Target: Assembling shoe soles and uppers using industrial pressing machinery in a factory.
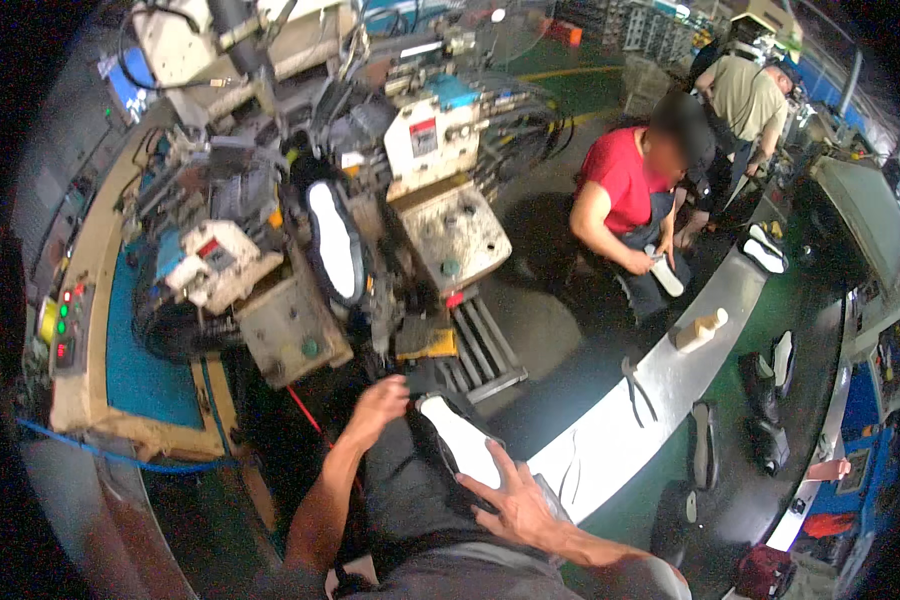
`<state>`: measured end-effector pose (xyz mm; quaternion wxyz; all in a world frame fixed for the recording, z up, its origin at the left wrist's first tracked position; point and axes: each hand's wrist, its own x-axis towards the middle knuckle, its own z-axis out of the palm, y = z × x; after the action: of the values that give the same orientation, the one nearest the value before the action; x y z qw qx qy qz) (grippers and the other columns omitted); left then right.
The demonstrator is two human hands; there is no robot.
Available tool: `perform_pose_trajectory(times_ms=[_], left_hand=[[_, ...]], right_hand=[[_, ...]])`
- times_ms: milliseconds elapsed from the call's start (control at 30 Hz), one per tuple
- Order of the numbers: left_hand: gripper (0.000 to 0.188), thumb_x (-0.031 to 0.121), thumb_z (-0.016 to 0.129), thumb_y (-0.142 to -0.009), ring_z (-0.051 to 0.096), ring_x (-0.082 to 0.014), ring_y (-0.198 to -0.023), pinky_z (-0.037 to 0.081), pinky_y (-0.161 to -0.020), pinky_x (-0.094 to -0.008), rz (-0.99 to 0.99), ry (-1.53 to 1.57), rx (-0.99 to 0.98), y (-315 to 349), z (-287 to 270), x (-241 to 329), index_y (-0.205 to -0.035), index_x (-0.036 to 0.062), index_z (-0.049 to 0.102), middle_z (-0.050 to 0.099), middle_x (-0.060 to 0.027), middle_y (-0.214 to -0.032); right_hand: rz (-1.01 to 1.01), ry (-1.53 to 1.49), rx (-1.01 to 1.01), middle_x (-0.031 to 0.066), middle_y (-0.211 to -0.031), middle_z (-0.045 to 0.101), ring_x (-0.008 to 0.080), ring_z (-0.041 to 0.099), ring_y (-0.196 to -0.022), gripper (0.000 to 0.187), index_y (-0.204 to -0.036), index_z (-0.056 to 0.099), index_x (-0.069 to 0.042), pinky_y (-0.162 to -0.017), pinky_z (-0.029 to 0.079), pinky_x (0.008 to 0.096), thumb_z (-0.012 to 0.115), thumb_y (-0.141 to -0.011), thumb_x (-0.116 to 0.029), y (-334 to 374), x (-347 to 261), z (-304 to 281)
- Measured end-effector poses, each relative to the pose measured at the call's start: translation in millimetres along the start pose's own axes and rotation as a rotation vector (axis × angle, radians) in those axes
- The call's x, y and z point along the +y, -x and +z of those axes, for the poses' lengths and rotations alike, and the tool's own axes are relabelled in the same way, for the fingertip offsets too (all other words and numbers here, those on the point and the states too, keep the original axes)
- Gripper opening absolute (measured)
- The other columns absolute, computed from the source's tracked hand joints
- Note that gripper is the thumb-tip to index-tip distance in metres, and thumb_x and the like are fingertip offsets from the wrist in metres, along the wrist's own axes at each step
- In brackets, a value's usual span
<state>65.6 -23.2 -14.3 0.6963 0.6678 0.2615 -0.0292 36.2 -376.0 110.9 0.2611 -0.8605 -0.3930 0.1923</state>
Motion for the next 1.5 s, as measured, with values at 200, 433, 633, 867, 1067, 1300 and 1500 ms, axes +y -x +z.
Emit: perform_pose_trajectory(times_ms=[200,433,633,867,1067,1300,1500], left_hand=[[0.067,0.042,0.063,-0.113,0.055,-0.024,-0.143,0.044,-0.12,-0.0416,0.389,0.537,0.079,-120,-109,153,-0.167,0.009,0.041,0.055,-0.0078,-0.158],[0.06,0.025,0.058,-0.112,0.066,-0.0306,-0.131,0.054,-0.113,-0.0477,0.438,0.607,-0.029,-105,-105,213,-0.167,0.0109,0.041,0.064,-0.0135,-0.15],[0.101,0.078,0.047,-0.102,0.074,-0.0395,-0.117,0.067,-0.088,-0.0541,0.453,0.759,-0.105,66,-94,185,-0.166,0.0008,0.037,0.064,-0.028,-0.145],[0.098,0.053,0.069,-0.101,0.07,-0.0437,-0.113,0.066,-0.088,-0.0545,0.442,0.977,-0.019,178,-98,98,-0.17,0.0014,0.024,0.053,-0.0379,-0.15],[0.095,0.05,0.071,-0.098,0.071,-0.0477,-0.112,0.066,-0.089,-0.0572,0.303,1.098,0.087,202,-100,32,-0.171,0.0104,0.025,0.057,-0.0376,-0.144],[0.1,0.061,0.068,-0.093,0.074,-0.043,-0.109,0.065,-0.089,-0.0537,0.209,1.058,0.19,223,-78,-3,-0.172,0.0163,0.028,0.064,-0.0329,-0.136],[0.092,0.064,0.058,-0.101,0.073,-0.0402,-0.109,0.064,-0.092,-0.0489,0.139,1.006,0.18,223,-52,10,-0.164,0.0001,0.04,0.067,-0.031,-0.138]], right_hand=[[-0.009,0.027,0.285,0.0357,-0.168,0.031,0.0542,0.055,-0.132,0.065,-0.149,0.069,-0.025,-0.11,0.052,0.06,0.086,-0.087,-0.03,-63,-16,-50],[-0.197,0.109,0.444,0.0335,-0.169,0.029,0.0523,0.055,-0.125,0.072,-0.155,0.062,-0.032,-0.109,0.052,0.0584,0.084,-0.086,-0.027,-209,-59,-101],[-0.279,0.014,0.484,0.0315,-0.172,0.024,0.053,0.054,-0.124,0.072,-0.154,0.063,-0.033,-0.105,0.056,0.0581,0.083,-0.085,-0.023,-329,-82,-92],[-0.309,-0.02,0.551,0.0328,-0.173,0.022,0.055,0.053,-0.127,0.07,-0.153,0.064,-0.031,-0.107,0.054,0.0599,0.083,-0.086,-0.025,-397,-85,-39],[-0.251,-0.064,0.681,0.0378,-0.171,0.022,0.0597,0.048,-0.135,0.068,-0.154,0.064,-0.026,-0.118,0.045,0.0602,0.082,-0.088,-0.023,-396,-83,-24],[-0.275,-0.049,0.597,0.0396,-0.171,0.018,0.0607,0.048,-0.134,0.071,-0.156,0.061,-0.026,-0.117,0.045,0.0612,0.083,-0.089,-0.025,-398,-82,-27],[-0.306,0.312,0.508,0.0424,-0.168,0.023,0.0666,0.036,-0.146,0.075,-0.162,0.053,-0.026,-0.118,0.043,0.0636,0.081,-0.093,-0.037,-395,-92,-36]])
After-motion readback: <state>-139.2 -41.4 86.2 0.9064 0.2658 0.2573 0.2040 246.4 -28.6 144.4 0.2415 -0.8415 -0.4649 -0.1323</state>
